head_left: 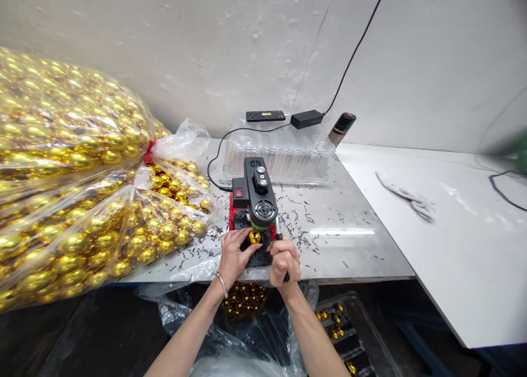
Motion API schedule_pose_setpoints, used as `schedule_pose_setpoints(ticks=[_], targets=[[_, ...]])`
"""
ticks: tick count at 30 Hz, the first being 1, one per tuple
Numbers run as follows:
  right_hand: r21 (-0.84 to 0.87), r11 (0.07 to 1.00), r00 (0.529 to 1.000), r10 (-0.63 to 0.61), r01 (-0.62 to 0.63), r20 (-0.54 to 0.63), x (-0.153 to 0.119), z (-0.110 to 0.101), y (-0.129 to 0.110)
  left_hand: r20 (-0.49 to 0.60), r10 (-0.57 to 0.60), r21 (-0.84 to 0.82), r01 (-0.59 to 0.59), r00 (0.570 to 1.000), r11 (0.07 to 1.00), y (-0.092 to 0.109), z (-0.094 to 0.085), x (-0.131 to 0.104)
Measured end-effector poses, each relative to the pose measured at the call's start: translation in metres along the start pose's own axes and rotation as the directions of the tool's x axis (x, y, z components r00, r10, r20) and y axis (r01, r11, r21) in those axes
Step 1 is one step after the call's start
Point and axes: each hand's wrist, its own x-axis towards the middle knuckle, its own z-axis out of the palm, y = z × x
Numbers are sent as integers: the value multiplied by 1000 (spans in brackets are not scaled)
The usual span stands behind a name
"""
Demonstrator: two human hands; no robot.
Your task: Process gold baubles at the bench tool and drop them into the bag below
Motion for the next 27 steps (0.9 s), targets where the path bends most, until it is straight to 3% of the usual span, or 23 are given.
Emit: schedule_pose_setpoints(ticks=[6, 13, 15, 17, 20, 22, 24, 27], targets=[[11, 997, 995, -81, 81, 64, 3, 0, 0, -4, 22, 22, -22, 1000, 1000, 0, 1, -1], [59, 992, 994, 113, -113, -6, 58, -12, -33, -59, -42, -141, 33, 997, 989, 12, -7, -7], [63, 986, 988, 151, -152, 19, 70, -14, -40, -32, -73, -241, 63, 997, 968, 16, -15, -25], [64, 986, 988, 154, -155, 25, 73, -15, -44, 91, -94, -359, 120, 991, 925, 18, -23, -53], [50, 988, 989, 147, -147, 14, 65, -14, -42, 285, -185, -452, 302, 941, 839, 12, -28, -97], [45, 987, 988, 154, -154, 9, 57, -13, -39, 316, -252, -433, 375, 915, 819, 6, -29, -114], [57, 987, 988, 153, -152, -3, 52, -11, -36, 262, -250, -398, 340, 932, 852, 1, -33, -110], [78, 988, 990, 139, -136, -30, 49, -9, -34, 11, -117, -272, 115, 993, 955, -2, -53, -65]])
